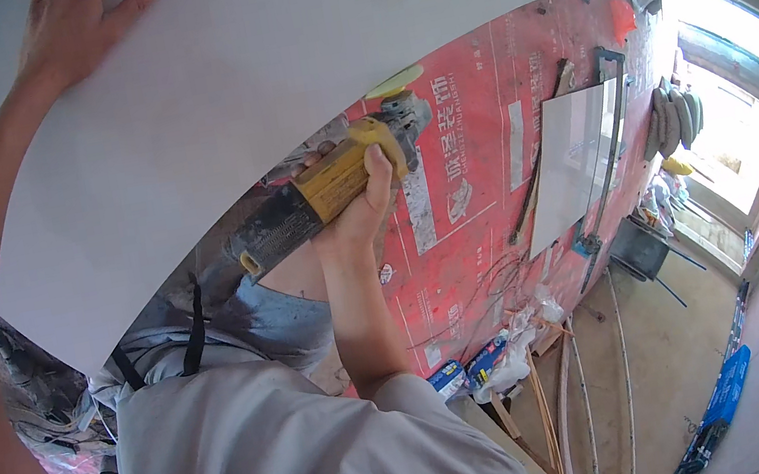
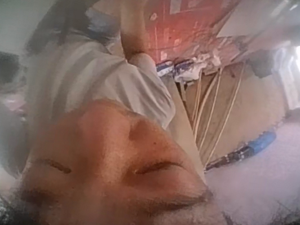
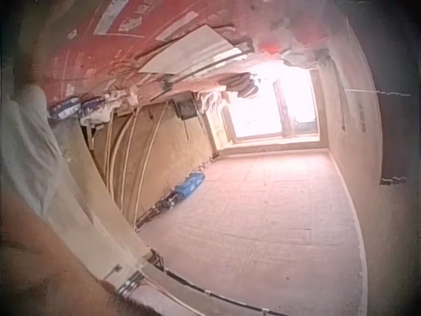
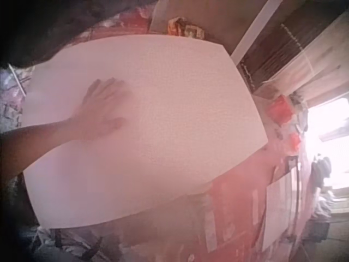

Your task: Grinding the edge of a large white tile using a handheld angle grinder.

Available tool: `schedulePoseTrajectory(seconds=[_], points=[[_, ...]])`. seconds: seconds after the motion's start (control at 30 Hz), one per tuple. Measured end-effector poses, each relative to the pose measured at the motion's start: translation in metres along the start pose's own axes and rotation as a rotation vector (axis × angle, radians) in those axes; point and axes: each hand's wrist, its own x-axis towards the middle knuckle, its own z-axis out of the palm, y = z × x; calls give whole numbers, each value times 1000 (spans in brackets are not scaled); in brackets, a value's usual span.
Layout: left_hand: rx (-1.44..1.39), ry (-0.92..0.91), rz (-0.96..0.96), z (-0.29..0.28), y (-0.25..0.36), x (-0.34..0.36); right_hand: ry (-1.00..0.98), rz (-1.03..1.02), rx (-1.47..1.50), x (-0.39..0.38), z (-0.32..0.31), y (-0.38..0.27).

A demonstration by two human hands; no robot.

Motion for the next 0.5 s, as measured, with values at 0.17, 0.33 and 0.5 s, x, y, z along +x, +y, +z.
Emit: schedulePoseTrajectory(seconds=[0.17,0.33,0.5], points=[[50,-16,-37,0,3,1,34,18,-11,-19,7,8],[48,-64,-56,-5,6,4,-134,34,66,-35,3,21],[79,-72,-61,-4,6,1,-144,106,65,-38,-4,31]])
